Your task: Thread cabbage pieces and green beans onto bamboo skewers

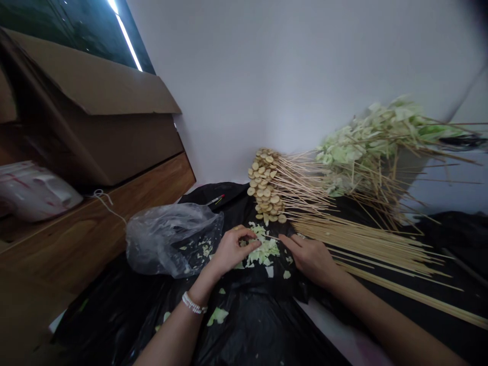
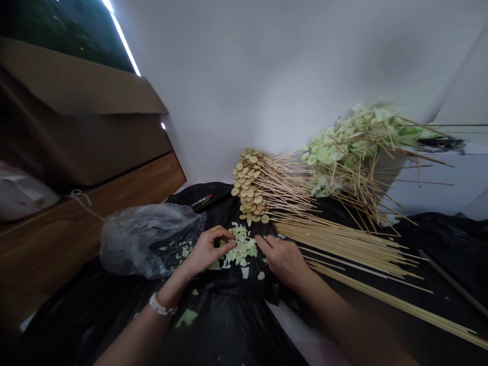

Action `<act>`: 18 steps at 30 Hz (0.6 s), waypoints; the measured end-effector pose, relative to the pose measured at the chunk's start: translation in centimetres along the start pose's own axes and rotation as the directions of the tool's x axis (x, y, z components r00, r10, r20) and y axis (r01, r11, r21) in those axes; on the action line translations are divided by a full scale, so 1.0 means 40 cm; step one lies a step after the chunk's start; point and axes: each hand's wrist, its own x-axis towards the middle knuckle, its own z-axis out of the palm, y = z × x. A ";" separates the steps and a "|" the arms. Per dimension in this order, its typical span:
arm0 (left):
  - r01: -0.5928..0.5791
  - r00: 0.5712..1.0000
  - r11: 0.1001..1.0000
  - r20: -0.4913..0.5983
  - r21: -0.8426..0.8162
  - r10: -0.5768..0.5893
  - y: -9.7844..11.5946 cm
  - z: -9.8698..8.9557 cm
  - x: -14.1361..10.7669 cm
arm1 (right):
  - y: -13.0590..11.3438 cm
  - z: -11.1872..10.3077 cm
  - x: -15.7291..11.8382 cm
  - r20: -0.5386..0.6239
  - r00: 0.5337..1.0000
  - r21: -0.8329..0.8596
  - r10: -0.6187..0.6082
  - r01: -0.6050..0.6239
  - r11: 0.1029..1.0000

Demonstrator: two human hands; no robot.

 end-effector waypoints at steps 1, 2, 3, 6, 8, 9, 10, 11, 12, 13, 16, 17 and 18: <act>-0.016 0.999 1.000 0.029 0.019 0.016 0.000 0.002 0.000 | -0.001 -0.001 0.001 0.000 1.000 0.002 0.003 -0.003 1.000; -0.028 0.998 0.999 0.049 0.035 0.026 0.000 0.004 0.000 | -0.002 -0.002 0.002 -0.002 1.000 0.003 0.004 -0.004 1.000; -0.032 0.998 0.998 0.057 0.048 0.030 -0.002 0.007 0.000 | -0.003 -0.003 0.003 -0.006 1.000 0.003 0.003 -0.003 1.000; -0.006 1.000 0.997 0.024 0.075 0.004 -0.010 0.015 0.002 | -0.005 -0.006 0.005 -0.011 1.000 0.005 -0.005 0.005 1.000; 0.014 1.000 0.997 -0.007 0.077 -0.013 -0.013 0.018 0.002 | -0.006 -0.007 0.006 -0.003 1.000 0.009 -0.013 0.013 1.000; 0.013 1.000 0.997 -0.005 0.075 -0.013 -0.013 0.018 0.002 | -0.006 -0.008 0.006 0.002 1.000 0.011 -0.016 0.016 1.000; 0.004 1.000 0.997 0.008 0.075 -0.005 -0.012 0.018 0.002 | -0.006 -0.008 0.006 0.004 1.000 0.013 -0.019 0.019 1.000; -0.010 1.000 0.997 0.026 0.077 0.008 -0.011 0.018 0.001 | -0.006 -0.008 0.005 0.004 1.000 0.013 -0.021 0.021 1.000; -0.027 0.999 0.996 0.044 0.083 0.023 -0.010 0.018 0.000 | -0.006 -0.008 0.005 0.002 1.000 0.013 -0.020 0.020 1.000; -0.043 0.998 0.995 0.059 0.091 0.038 -0.009 0.017 0.000 | -0.006 -0.008 0.005 -0.001 1.000 0.012 -0.019 0.019 1.000; -0.070 0.995 0.993 0.074 0.093 0.063 -0.012 0.018 0.000 | -0.007 -0.007 0.004 0.000 1.000 0.004 -0.010 0.010 1.000; -0.054 0.997 0.996 0.060 0.076 0.049 -0.015 0.019 0.001 | -0.007 -0.007 0.004 -0.001 1.000 0.002 -0.006 0.006 1.000; -0.023 0.999 0.998 0.033 0.050 0.021 -0.020 0.020 0.002 | -0.007 -0.007 0.004 -0.002 1.000 0.001 0.000 0.000 1.000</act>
